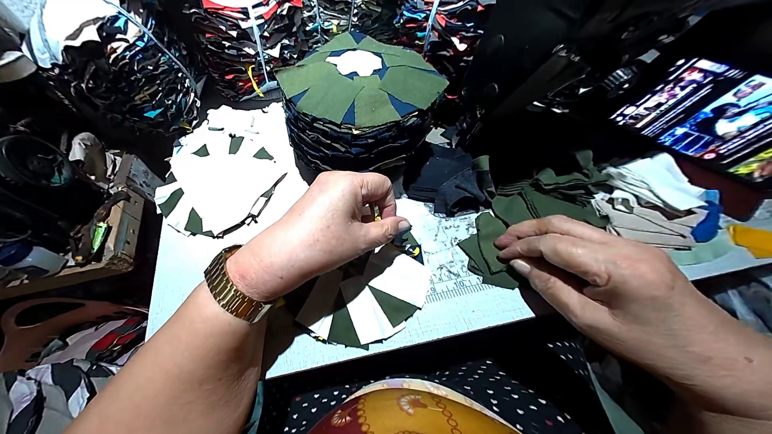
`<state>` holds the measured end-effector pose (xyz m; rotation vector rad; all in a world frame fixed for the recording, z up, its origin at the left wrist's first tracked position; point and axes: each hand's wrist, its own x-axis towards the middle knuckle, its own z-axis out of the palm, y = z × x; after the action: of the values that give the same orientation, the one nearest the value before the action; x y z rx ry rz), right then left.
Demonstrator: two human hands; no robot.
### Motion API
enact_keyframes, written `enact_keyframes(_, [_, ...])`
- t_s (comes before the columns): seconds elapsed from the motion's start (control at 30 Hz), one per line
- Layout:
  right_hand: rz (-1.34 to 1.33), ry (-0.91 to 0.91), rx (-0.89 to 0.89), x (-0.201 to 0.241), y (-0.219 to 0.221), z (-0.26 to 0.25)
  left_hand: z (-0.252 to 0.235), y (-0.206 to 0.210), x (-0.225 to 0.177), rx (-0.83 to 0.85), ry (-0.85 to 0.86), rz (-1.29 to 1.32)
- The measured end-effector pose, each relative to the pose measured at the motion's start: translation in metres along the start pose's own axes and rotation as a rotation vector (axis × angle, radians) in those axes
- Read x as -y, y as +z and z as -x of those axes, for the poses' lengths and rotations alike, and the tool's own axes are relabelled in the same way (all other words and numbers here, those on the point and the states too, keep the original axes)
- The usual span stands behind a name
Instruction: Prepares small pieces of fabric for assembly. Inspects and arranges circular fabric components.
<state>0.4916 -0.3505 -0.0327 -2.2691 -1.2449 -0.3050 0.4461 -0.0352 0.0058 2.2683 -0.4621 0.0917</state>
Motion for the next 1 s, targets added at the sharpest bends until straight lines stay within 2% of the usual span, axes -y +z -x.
enact_keyframes(0.43, [0.074, -0.011, -0.029, 0.002, 0.009, -0.006, -0.001, 0.002, 0.0, 0.0, 0.012, 0.021])
enact_keyframes(0.53, [0.091, 0.041, -0.119, 0.003, 0.007, -0.011, -0.001, 0.003, -0.001, -0.026, 0.019, 0.078])
enact_keyframes(0.63, [0.084, 0.114, -0.282, 0.006, 0.002, -0.021, -0.002, 0.006, -0.002, -0.069, 0.033, 0.187])
enact_keyframes(0.73, [-0.049, 0.166, -0.397, 0.015, -0.007, -0.034, -0.003, 0.009, -0.006, -0.111, 0.02, 0.377])
enact_keyframes(0.83, [-0.292, 0.115, -0.445, 0.029, -0.007, -0.05, -0.003, 0.011, -0.011, -0.101, -0.005, 0.553])
enact_keyframes(1.0, [-0.627, 0.072, -0.461, 0.057, 0.013, -0.064, -0.001, 0.007, -0.015, 0.085, -0.049, 0.72])
